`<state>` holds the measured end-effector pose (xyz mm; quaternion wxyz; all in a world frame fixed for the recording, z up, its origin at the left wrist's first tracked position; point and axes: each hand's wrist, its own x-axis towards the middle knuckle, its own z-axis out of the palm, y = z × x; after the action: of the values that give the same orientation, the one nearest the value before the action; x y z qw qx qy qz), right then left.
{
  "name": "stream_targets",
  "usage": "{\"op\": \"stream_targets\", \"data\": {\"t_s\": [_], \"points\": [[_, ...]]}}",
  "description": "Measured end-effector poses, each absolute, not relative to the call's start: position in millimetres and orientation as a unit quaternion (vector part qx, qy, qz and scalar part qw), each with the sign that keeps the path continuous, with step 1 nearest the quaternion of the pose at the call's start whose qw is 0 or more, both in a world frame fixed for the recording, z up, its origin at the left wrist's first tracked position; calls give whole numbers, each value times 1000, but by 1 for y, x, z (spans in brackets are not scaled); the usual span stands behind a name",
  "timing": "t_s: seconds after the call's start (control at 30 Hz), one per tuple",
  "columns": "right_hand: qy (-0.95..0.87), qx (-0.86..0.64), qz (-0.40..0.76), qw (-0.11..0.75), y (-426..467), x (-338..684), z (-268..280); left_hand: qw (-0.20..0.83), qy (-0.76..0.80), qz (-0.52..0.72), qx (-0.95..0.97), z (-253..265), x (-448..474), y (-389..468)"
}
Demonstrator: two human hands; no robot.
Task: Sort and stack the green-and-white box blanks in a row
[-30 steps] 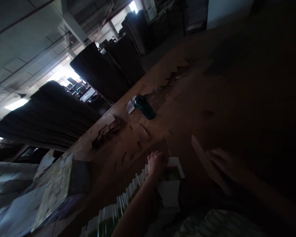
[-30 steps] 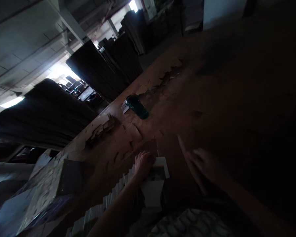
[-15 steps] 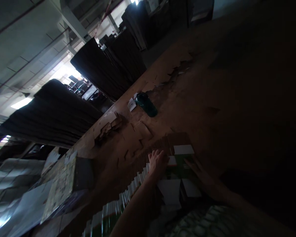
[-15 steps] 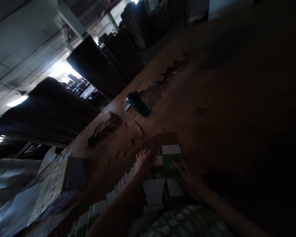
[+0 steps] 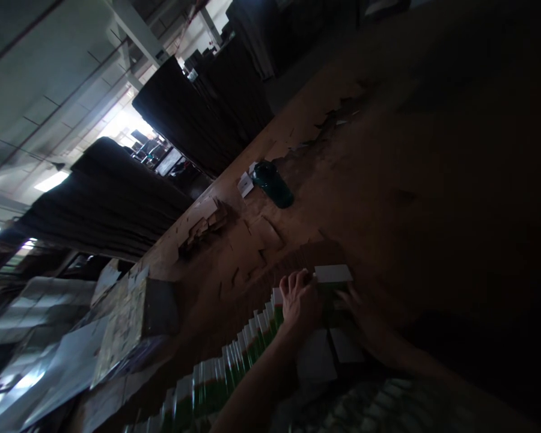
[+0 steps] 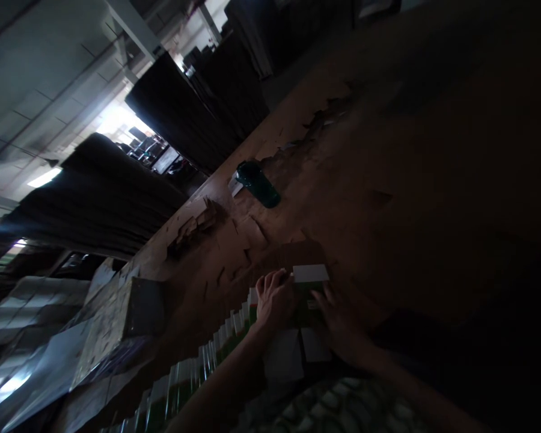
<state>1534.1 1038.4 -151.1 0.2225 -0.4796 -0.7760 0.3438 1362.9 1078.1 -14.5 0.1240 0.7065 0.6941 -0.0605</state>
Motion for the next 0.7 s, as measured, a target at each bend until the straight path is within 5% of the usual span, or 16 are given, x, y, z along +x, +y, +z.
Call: {"op": "stream_targets", "data": {"t_s": [0.33,0.47,0.7], "points": [[-797,-445,330,239,1040,1537,-165,154,668,-77,724,-21,1354,1077],[-809,-444,342,179,1057,1553,-138,142,683,-75,712,-23,1356,1080],[-787,-567,151,191,1090,1673,-116,162,700,-56,693,-18,1359,1085]]}}
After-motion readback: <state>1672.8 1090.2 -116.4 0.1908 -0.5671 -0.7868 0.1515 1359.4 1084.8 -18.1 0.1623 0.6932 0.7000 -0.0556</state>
